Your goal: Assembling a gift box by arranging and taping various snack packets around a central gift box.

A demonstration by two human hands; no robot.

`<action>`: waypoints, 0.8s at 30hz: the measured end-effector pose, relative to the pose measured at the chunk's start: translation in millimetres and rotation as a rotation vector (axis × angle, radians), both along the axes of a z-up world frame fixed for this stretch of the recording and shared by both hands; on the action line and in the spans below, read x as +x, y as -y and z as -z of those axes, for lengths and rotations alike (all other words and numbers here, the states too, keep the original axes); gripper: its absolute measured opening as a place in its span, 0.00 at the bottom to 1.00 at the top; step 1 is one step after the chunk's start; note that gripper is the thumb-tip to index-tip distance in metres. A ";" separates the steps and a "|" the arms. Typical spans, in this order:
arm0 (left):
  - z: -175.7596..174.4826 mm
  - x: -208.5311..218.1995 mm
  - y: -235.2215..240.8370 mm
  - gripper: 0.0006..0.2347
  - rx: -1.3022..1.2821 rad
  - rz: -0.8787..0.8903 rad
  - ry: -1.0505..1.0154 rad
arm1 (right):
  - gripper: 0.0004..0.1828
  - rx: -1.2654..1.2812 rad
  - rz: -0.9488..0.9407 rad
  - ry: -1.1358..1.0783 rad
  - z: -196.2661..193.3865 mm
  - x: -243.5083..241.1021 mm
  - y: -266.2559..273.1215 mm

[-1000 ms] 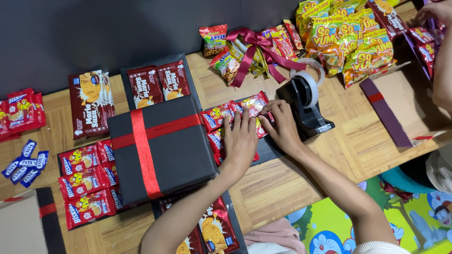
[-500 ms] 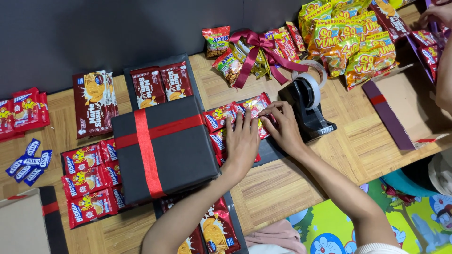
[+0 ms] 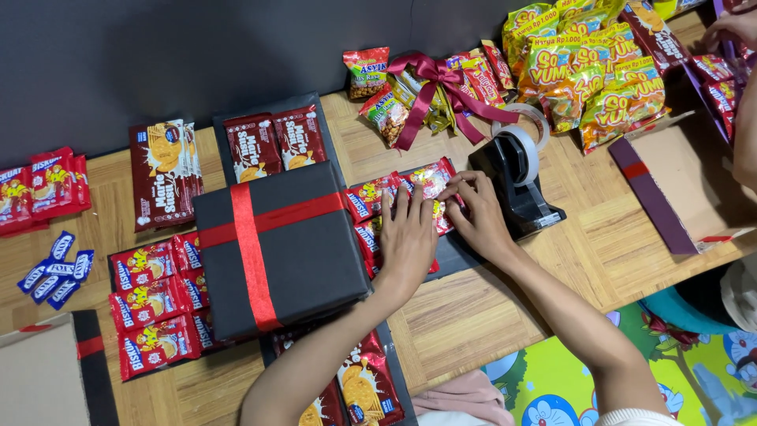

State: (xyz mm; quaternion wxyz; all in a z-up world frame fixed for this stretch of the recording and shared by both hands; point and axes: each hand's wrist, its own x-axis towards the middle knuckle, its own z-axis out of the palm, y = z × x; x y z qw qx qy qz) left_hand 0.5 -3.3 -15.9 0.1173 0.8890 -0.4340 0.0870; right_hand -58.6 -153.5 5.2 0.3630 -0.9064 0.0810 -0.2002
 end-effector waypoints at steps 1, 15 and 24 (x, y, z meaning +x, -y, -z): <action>-1.0 -0.2 -0.1 0.14 0.000 -0.002 0.002 | 0.07 0.000 -0.002 0.002 0.6 -0.2 0.8; -27.5 -28.0 -0.7 0.17 -0.203 0.130 -0.248 | 0.09 -0.053 -0.015 0.058 9.6 -4.3 8.5; -221.6 -1.9 -155.2 0.12 -0.447 0.717 -1.011 | 0.10 -0.149 -0.011 0.254 2.5 -13.1 0.2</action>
